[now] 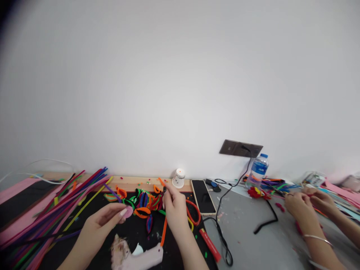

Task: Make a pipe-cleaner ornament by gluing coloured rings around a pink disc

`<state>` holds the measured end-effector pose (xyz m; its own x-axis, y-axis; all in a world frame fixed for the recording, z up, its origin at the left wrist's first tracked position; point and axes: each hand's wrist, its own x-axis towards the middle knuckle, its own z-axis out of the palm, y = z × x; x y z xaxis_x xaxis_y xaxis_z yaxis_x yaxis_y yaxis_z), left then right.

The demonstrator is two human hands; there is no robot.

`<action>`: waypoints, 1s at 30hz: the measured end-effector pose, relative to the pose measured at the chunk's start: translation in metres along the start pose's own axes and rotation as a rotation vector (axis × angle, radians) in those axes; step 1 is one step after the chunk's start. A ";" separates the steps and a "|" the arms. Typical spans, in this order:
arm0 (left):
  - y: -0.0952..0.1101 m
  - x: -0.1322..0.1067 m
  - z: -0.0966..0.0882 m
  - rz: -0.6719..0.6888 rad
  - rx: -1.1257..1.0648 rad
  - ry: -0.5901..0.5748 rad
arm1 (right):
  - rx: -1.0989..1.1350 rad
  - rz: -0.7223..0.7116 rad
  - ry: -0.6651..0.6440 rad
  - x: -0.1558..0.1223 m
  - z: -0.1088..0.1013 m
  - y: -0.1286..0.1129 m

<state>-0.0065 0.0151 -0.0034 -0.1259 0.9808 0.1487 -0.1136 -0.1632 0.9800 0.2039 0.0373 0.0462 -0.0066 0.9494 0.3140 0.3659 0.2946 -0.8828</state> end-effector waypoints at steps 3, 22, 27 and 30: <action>-0.002 -0.002 0.000 0.008 0.041 -0.063 | 0.063 0.031 -0.118 -0.014 0.006 0.008; 0.007 -0.006 0.003 0.129 0.152 -0.161 | -0.055 -0.033 -0.265 -0.041 0.022 0.009; 0.010 -0.006 0.005 0.123 0.141 -0.151 | -0.076 -0.042 -0.281 -0.040 0.021 0.007; 0.009 -0.006 0.004 0.108 0.134 -0.157 | -0.089 -0.072 -0.267 -0.039 0.022 0.006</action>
<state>-0.0025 0.0083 0.0051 0.0256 0.9647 0.2621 0.0252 -0.2627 0.9645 0.1863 0.0040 0.0210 -0.2759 0.9250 0.2614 0.4354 0.3627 -0.8239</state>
